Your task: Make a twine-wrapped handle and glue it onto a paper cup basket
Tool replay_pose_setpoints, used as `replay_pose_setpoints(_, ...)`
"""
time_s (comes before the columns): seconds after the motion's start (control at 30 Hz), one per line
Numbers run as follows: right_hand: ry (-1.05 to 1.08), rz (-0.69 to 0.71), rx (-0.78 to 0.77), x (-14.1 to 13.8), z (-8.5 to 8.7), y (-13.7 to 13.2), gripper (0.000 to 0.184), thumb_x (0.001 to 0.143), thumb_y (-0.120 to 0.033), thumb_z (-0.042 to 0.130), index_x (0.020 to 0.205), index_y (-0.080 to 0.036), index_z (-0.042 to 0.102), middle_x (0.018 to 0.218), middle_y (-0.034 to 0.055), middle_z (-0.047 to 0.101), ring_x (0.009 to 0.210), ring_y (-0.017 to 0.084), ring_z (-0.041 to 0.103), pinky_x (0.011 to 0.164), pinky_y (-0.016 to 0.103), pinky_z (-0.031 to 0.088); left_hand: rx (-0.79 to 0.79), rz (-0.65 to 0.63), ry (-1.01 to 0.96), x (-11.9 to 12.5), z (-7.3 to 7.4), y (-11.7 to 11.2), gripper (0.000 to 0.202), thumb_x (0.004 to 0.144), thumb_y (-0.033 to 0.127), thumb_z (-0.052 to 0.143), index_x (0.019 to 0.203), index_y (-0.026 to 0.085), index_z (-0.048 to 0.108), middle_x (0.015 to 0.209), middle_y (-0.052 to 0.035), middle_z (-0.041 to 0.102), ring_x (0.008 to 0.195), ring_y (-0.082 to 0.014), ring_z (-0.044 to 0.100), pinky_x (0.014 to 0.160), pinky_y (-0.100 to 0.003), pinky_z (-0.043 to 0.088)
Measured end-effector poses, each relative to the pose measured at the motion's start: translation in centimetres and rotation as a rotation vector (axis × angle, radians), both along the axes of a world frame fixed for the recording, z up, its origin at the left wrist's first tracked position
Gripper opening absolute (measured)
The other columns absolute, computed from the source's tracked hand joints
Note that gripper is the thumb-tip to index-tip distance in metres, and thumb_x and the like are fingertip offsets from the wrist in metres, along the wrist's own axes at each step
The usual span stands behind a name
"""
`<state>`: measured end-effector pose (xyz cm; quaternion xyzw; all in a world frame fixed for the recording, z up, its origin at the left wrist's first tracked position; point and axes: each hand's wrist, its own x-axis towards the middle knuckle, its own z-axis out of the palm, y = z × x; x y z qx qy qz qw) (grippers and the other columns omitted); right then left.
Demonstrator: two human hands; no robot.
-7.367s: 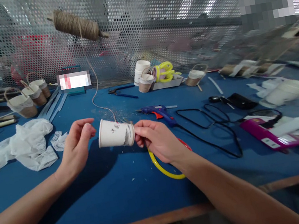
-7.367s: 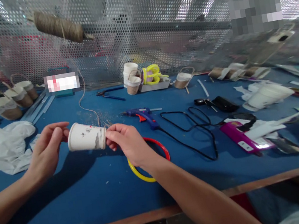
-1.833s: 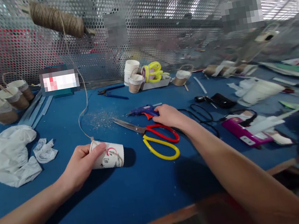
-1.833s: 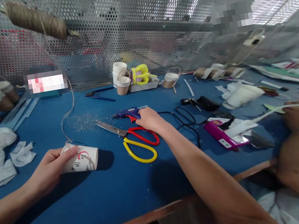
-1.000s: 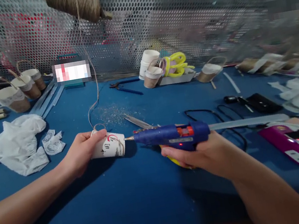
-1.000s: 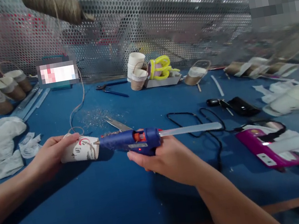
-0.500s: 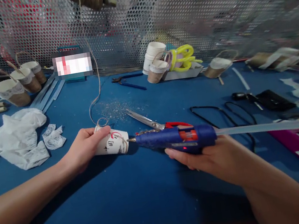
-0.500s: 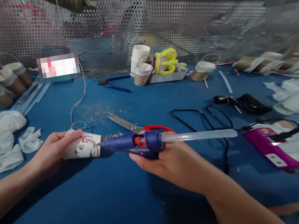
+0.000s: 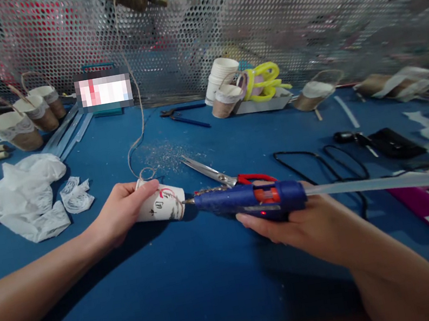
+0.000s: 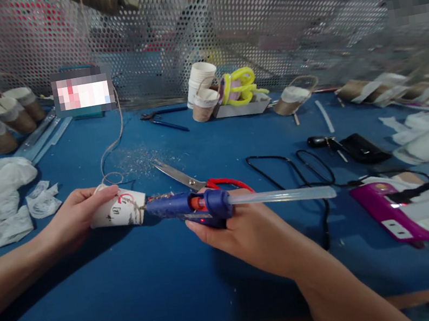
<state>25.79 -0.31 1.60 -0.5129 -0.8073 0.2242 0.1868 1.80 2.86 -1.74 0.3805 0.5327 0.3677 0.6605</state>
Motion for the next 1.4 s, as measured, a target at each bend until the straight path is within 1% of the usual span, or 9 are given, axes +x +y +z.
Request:
replay_pose_setpoints(0.17,-0.012,0.006,0.012,0.20,-0.21,0.12,0.020,0.075,-0.034,0.051,0.060,-0.023,0.057,0.069,0.0026,0.065,0.067,0.018,0.060,0.070,0.034,0.048,0.002,-0.012,0.008,-0.07,-0.08,0.04,0.022,0.070,0.032,0.060,0.062,0.013,0.067,0.056,-0.0018,0.065,0.047,-0.0099,0.053,0.048,-0.020,0.038)
replay_pose_setpoints(0.37,0.010,-0.024,-0.036,0.33,-0.41,0.00,0.021,0.073,-0.034,0.054,0.056,-0.022,0.053,0.050,-0.0020,0.057,0.049,0.013,0.054,0.048,0.025,0.045,0.000,-0.013,-0.018,0.05,0.00,0.07,0.025,0.070,0.033,0.061,0.061,0.010,0.067,0.054,-0.0035,0.064,0.046,-0.0093,0.053,0.047,-0.019,0.038)
replay_pose_setpoints(0.53,0.034,0.011,-0.040,0.08,-0.20,0.05,0.027,0.073,-0.032,0.054,0.049,-0.023,0.048,0.039,-0.0039,0.048,0.042,0.013,0.051,0.039,0.024,0.039,-0.004,-0.013,-0.004,0.00,-0.08,0.01,0.023,0.071,0.032,0.060,0.062,0.012,0.067,0.055,-0.0021,0.065,0.047,-0.0092,0.053,0.047,-0.018,0.038)
replay_pose_setpoints(0.6,0.012,0.005,-0.032,-0.03,-0.01,0.05,0.024,0.073,-0.032,0.053,0.051,-0.023,0.049,0.041,-0.0036,0.050,0.040,0.012,0.048,0.039,0.024,0.039,0.004,-0.021,0.006,-0.04,-0.17,-0.01,0.024,0.071,0.033,0.060,0.063,0.012,0.067,0.056,-0.0021,0.065,0.047,-0.0094,0.053,0.047,-0.018,0.038)
replay_pose_setpoints(0.7,-0.036,-0.012,-0.001,0.04,0.01,0.10,0.015,0.074,-0.032,0.051,0.062,-0.023,0.055,0.050,-0.0017,0.054,0.045,0.013,0.049,0.046,0.025,0.042,0.013,-0.026,0.016,-0.09,-0.29,-0.02,0.024,0.071,0.033,0.060,0.063,0.011,0.067,0.056,-0.0027,0.065,0.047,-0.0093,0.053,0.047,-0.019,0.039)
replay_pose_setpoints(0.8,-0.063,0.030,0.041,0.34,-0.28,0.21,0.013,0.073,-0.034,0.051,0.071,-0.024,0.060,0.053,-0.0010,0.056,0.049,0.014,0.052,0.051,0.027,0.043,0.009,-0.030,0.008,-0.10,-0.32,-0.01,0.025,0.070,0.034,0.060,0.065,0.011,0.067,0.058,-0.0036,0.066,0.048,-0.0094,0.054,0.048,-0.019,0.040)
replay_pose_setpoints(1.07,-0.076,0.037,0.057,0.30,-0.03,-0.04,0.024,0.074,-0.032,0.053,0.052,-0.023,0.051,0.042,-0.0039,0.045,0.039,0.011,0.042,0.043,0.025,0.036,-0.004,-0.003,-0.017,-0.01,-0.02,-0.08,0.024,0.070,0.031,0.062,0.062,0.009,0.067,0.055,-0.0038,0.065,0.046,-0.0094,0.054,0.047,-0.019,0.039)
replay_pose_setpoints(1.23,-0.123,0.102,0.065,0.58,-0.27,0.30,0.018,0.075,-0.032,0.049,0.063,-0.024,0.061,0.046,-0.0023,0.051,0.046,0.014,0.049,0.050,0.027,0.039,-0.002,-0.010,-0.020,0.08,0.00,-0.07,0.024,0.069,0.032,0.062,0.064,0.009,0.067,0.055,-0.0040,0.065,0.046,-0.0095,0.055,0.047,-0.019,0.040)
replay_pose_setpoints(1.4,-0.126,0.020,0.042,0.22,-0.24,0.20,0.019,0.076,-0.035,0.049,0.069,-0.022,0.060,0.049,-0.0020,0.053,0.044,0.012,0.047,0.047,0.025,0.040,0.009,-0.019,-0.017,0.04,0.03,-0.13,0.026,0.069,0.034,0.062,0.062,0.009,0.067,0.055,-0.0034,0.065,0.046,-0.0085,0.054,0.047,-0.018,0.039)
